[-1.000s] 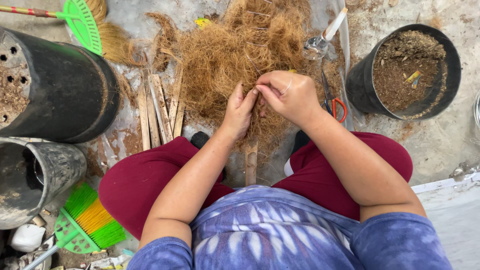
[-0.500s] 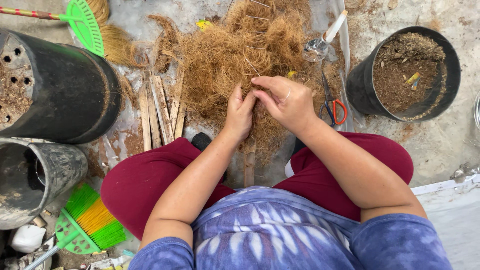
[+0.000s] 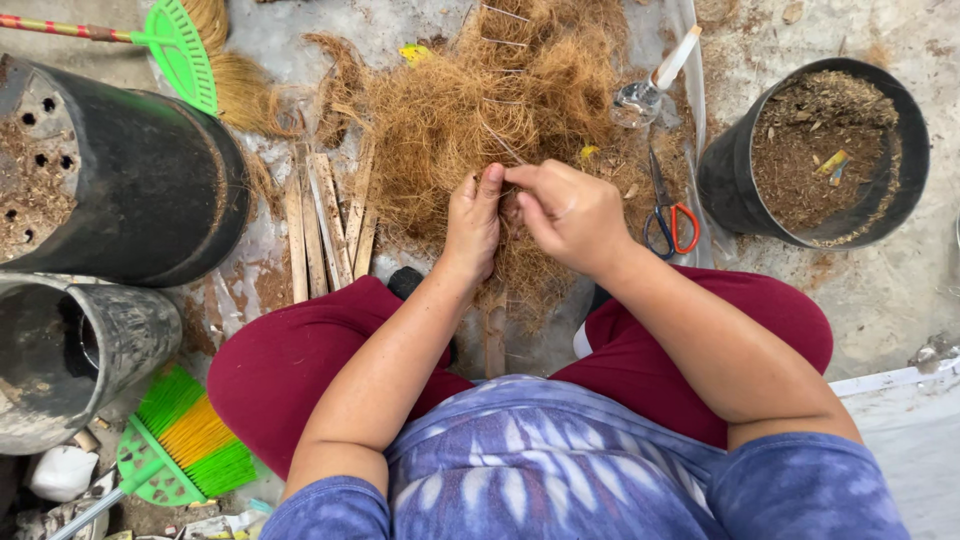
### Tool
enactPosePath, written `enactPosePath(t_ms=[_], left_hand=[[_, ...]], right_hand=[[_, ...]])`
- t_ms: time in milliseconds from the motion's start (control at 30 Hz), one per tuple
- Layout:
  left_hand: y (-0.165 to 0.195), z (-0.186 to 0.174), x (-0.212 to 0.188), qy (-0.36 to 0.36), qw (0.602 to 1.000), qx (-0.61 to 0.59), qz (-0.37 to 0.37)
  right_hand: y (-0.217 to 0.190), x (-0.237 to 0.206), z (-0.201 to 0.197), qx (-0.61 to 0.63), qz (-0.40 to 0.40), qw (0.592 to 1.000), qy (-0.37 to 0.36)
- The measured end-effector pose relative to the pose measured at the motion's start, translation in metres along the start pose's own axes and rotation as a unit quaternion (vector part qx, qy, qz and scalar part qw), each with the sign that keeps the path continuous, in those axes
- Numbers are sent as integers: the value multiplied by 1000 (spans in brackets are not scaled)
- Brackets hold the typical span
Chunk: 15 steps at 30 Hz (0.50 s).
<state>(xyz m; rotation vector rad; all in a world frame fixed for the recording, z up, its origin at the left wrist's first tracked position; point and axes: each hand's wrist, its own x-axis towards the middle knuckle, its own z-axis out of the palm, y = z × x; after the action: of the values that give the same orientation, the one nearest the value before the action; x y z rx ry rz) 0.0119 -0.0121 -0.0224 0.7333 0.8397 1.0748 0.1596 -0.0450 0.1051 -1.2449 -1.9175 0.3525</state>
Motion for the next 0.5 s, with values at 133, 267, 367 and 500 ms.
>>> enactPosePath(t_ms=[133, 267, 367, 500], left_hand=[[-6, -2, 1, 2, 998, 38, 55], [-14, -3, -4, -5, 999, 47, 26], [-17, -2, -5, -23, 999, 35, 29], [-12, 0, -8, -45, 998, 29, 19]], right_hand=[[-2, 2, -21, 72, 176, 981, -40], [4, 12, -33, -2, 197, 974, -114], [8, 15, -43, 101, 187, 966, -150], [19, 16, -49, 138, 301, 927, -178]])
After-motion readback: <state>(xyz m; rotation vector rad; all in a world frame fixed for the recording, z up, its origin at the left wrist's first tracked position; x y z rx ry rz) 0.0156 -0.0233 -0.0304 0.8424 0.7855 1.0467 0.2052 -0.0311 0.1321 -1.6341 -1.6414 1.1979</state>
